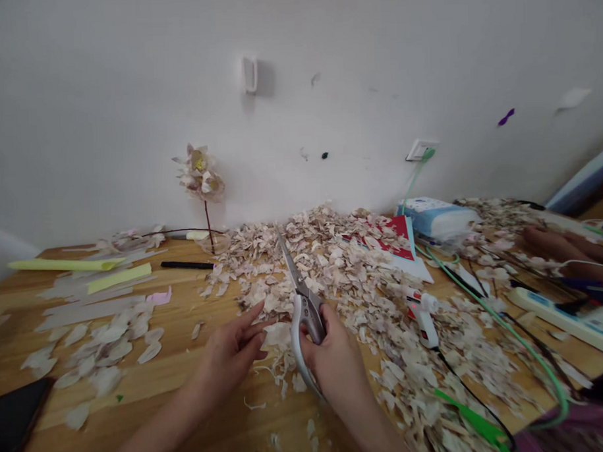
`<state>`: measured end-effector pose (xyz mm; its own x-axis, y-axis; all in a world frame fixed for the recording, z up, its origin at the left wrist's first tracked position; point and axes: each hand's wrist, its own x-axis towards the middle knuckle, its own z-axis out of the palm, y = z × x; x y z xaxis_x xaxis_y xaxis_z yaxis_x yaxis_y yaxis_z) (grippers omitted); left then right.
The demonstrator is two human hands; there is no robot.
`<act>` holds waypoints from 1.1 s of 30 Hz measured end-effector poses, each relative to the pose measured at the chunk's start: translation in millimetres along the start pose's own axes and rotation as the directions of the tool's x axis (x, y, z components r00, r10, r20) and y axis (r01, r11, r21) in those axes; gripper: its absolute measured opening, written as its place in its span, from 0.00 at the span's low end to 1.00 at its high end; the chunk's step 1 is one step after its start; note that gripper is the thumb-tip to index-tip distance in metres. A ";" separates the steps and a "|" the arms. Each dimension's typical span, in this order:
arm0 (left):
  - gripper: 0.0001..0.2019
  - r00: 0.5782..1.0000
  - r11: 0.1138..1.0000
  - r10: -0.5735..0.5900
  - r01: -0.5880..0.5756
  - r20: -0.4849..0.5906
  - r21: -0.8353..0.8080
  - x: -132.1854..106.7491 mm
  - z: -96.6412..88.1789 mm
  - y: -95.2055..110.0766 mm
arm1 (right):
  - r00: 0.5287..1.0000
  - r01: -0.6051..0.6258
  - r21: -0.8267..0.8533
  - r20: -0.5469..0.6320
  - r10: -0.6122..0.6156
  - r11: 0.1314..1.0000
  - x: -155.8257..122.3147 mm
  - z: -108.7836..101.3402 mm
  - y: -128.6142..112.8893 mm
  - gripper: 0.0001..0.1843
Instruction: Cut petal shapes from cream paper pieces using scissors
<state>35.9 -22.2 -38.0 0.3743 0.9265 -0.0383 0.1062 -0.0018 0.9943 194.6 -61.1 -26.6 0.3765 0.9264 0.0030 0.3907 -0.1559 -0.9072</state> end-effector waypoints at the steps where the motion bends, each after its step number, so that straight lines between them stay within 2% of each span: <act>1: 0.27 1.000 1.000 -0.015 0.015 0.011 -0.026 0.1 0.9 2.2 | 1.000 -0.003 0.014 0.004 0.003 1.000 -0.3 0.2 0.3 0.10; 4: 0.29 0.999 0.997 -0.009 0.012 0.035 -0.070 0.7 2.9 8.0 | 1.000 -0.018 0.065 0.016 0.017 0.998 -1.9 3.6 0.4 0.11; 10: 0.17 1.000 0.993 -0.007 0.007 -0.001 0.121 3.3 -3.4 11.2 | 0.993 -0.034 0.184 0.119 0.012 0.982 -4.0 8.1 -4.1 0.12; 13: 0.12 0.995 0.995 -0.055 0.048 0.084 0.086 3.5 -6.2 12.0 | 0.993 -0.034 0.208 0.121 0.009 0.977 -1.8 5.6 -3.4 0.13; 16: 0.06 0.973 0.989 -0.144 0.147 0.181 -0.004 2.9 -5.5 12.3 | 0.993 -0.043 0.231 0.113 0.017 0.972 0.7 3.7 -2.7 0.15; 18: 0.05 0.961 0.978 -0.183 0.200 0.206 -0.066 2.6 -3.5 12.6 | 0.994 -0.051 0.252 0.105 0.025 0.966 1.2 3.7 -3.1 0.16; 21: 0.07 0.974 0.959 -0.170 0.199 0.150 -0.201 2.9 0.1 15.0 | 0.997 -0.050 0.271 0.065 0.034 0.961 -0.6 5.0 -0.2 0.17; 24: 0.11 0.992 0.910 -0.121 0.120 0.021 -0.397 2.8 3.1 19.9 | 0.999 -0.047 0.257 0.006 0.047 0.965 -5.5 6.9 12.1 0.18; 27: 0.14 0.991 0.840 -0.110 0.053 -0.074 -0.540 1.7 5.3 23.9 | 0.998 -0.051 0.229 -0.028 0.059 0.972 -11.6 9.7 27.4 0.17; 30: 0.19 0.983 0.790 -0.150 0.056 -0.105 -0.611 1.1 7.7 22.3 | 0.998 -0.045 0.226 -0.034 0.054 0.973 -15.3 14.9 33.6 0.16; 33: 0.21 0.976 0.773 -0.198 0.096 -0.094 -0.627 1.5 10.7 16.1 | 0.999 -0.019 0.264 -0.039 0.030 0.964 -14.8 23.9 27.1 0.16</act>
<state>48.1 -24.8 -23.2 0.2580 0.9397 -0.2247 -0.4595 0.3239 0.8270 179.5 -70.9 -61.3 0.4204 0.9073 -0.0078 0.1483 -0.0772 -0.9859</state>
